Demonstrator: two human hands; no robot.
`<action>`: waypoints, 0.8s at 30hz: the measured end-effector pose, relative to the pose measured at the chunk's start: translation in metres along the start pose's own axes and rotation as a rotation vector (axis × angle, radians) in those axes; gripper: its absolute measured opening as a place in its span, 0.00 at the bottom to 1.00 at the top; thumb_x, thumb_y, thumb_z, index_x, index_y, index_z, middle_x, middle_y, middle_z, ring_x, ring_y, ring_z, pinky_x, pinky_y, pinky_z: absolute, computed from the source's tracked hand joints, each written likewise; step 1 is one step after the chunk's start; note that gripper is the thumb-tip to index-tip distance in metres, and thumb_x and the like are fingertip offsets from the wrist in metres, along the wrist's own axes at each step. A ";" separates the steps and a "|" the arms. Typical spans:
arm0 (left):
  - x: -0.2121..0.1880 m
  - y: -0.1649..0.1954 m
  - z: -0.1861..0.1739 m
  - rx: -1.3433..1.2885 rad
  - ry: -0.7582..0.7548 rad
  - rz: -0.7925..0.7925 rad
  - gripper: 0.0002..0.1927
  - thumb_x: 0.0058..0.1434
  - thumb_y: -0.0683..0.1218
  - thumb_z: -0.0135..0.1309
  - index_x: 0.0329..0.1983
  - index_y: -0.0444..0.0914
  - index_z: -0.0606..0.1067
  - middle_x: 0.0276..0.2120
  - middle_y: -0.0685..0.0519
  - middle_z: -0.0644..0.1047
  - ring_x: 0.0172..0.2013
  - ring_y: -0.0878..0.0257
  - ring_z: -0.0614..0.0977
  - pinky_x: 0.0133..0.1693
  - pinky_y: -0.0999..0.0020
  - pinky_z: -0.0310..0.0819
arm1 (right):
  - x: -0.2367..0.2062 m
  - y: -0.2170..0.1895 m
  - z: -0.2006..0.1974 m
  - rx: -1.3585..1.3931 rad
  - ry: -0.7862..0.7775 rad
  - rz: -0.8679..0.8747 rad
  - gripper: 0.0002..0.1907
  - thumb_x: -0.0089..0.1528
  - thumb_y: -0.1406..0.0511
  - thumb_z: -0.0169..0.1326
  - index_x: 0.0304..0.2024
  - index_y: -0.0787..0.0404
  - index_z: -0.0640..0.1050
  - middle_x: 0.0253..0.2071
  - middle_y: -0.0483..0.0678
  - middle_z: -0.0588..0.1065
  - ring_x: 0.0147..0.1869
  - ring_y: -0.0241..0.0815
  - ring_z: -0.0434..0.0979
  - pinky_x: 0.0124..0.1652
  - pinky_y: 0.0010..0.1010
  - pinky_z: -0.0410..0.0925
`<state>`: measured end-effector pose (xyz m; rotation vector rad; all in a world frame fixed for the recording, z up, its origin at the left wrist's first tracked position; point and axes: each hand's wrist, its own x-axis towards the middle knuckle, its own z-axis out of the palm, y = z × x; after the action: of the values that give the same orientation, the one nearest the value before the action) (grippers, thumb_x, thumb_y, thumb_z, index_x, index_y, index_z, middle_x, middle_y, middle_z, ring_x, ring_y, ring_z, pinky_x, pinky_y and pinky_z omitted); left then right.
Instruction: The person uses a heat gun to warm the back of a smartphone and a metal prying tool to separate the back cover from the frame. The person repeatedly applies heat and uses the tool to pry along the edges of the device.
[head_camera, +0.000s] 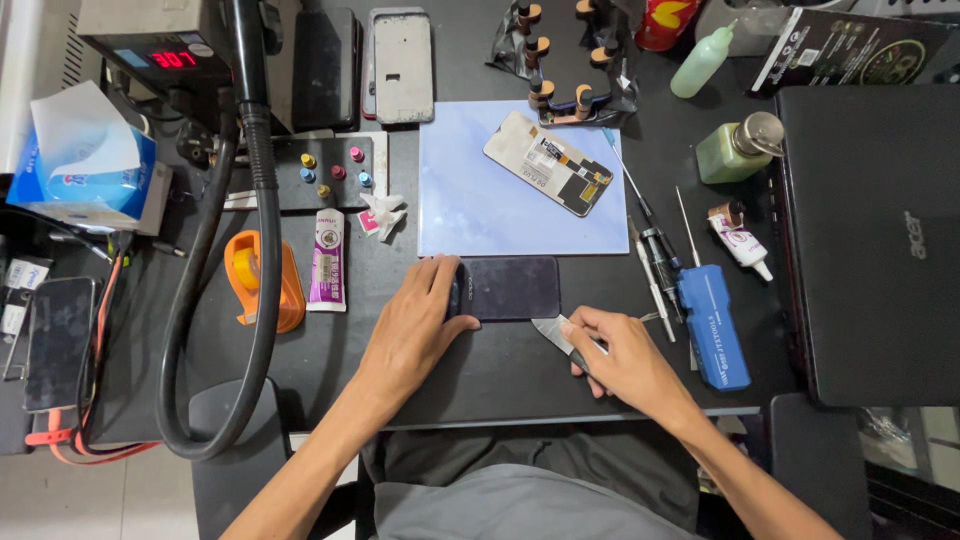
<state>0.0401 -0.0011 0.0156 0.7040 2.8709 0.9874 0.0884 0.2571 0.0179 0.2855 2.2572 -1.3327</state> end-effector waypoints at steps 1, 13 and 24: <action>0.000 0.000 0.000 0.008 0.017 0.020 0.36 0.49 0.46 0.67 0.58 0.30 0.66 0.53 0.40 0.72 0.55 0.41 0.73 0.50 0.52 0.71 | 0.000 -0.001 0.000 -0.037 0.015 0.014 0.16 0.65 0.58 0.50 0.34 0.65 0.77 0.19 0.49 0.76 0.15 0.40 0.73 0.19 0.32 0.65; 0.036 -0.049 -0.008 -1.249 0.235 -0.310 0.29 0.65 0.55 0.55 0.64 0.37 0.64 0.47 0.38 0.79 0.46 0.51 0.83 0.50 0.58 0.77 | 0.000 -0.006 -0.019 -0.412 0.423 -0.187 0.16 0.61 0.56 0.59 0.33 0.64 0.80 0.23 0.56 0.77 0.25 0.52 0.76 0.28 0.38 0.67; 0.117 -0.098 -0.043 -1.413 0.969 -0.048 0.31 0.71 0.56 0.46 0.74 0.47 0.53 0.62 0.38 0.68 0.55 0.46 0.79 0.60 0.53 0.73 | 0.011 0.002 -0.015 -0.326 0.407 -0.262 0.13 0.60 0.59 0.60 0.35 0.64 0.80 0.23 0.50 0.77 0.22 0.40 0.73 0.27 0.33 0.67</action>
<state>-0.1121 -0.0451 0.0061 -0.0556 1.5510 3.2724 0.0749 0.2701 0.0166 0.1578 2.8924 -1.0711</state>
